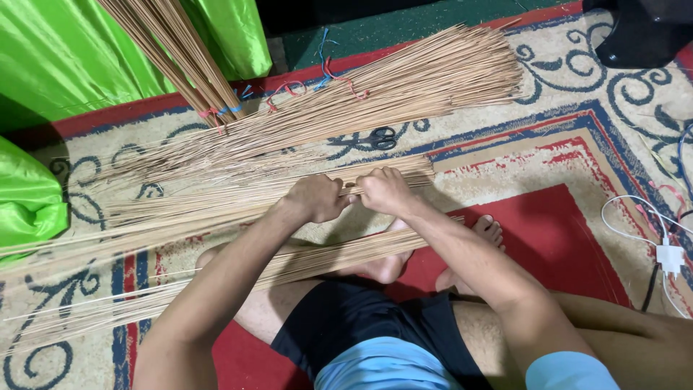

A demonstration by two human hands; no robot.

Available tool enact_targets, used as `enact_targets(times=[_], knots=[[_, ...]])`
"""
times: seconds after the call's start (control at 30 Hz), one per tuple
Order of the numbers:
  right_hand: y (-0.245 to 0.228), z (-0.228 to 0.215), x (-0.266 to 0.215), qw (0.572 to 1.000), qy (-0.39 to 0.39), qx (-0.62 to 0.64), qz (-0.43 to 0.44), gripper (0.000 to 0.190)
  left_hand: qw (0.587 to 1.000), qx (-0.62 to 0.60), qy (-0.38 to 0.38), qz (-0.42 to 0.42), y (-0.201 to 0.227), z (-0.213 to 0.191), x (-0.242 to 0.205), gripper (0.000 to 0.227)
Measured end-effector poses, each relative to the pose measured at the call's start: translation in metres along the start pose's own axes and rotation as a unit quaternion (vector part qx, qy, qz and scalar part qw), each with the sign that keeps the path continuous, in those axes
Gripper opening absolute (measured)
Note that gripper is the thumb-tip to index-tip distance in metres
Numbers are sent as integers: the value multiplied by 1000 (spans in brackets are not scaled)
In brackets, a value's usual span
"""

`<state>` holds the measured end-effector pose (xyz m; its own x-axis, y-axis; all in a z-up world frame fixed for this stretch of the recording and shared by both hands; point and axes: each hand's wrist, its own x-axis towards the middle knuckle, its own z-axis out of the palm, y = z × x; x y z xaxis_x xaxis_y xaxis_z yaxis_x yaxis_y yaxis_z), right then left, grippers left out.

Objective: The person aligns a bundle of thin wooden sticks by hand, repeatedly tapping one end of the bundle on the floor and adjusting the sticks until they are even.

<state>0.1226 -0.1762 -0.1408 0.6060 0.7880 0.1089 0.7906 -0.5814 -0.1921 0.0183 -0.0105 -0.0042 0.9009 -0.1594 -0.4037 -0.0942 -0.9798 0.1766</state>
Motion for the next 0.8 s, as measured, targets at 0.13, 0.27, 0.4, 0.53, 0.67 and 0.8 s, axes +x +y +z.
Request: enact_targets(times=[0.13, 0.27, 0.4, 0.53, 0.67, 0.8], knots=[[3, -3, -2, 994, 85, -43, -51, 18, 997, -63, -43, 6, -1, 0, -5, 56], [16, 25, 6, 992, 104, -36, -56, 18, 999, -42, -16, 29, -5, 4, -3, 42], [3, -42, 7, 976, -69, 207, -20, 27, 1000, 6, -13, 12, -17, 28, 11, 36], [30, -77, 7, 839, -111, 526, 81, 46, 1000, -16, 0, -1, -28, 31, 7, 33], [48, -50, 18, 659, 47, 704, 261, 87, 999, -39, -17, 0, -16, 21, -9, 32], [4, -25, 18, 593, -45, 765, 248, 104, 998, -60, -12, 32, 9, 7, -11, 32]])
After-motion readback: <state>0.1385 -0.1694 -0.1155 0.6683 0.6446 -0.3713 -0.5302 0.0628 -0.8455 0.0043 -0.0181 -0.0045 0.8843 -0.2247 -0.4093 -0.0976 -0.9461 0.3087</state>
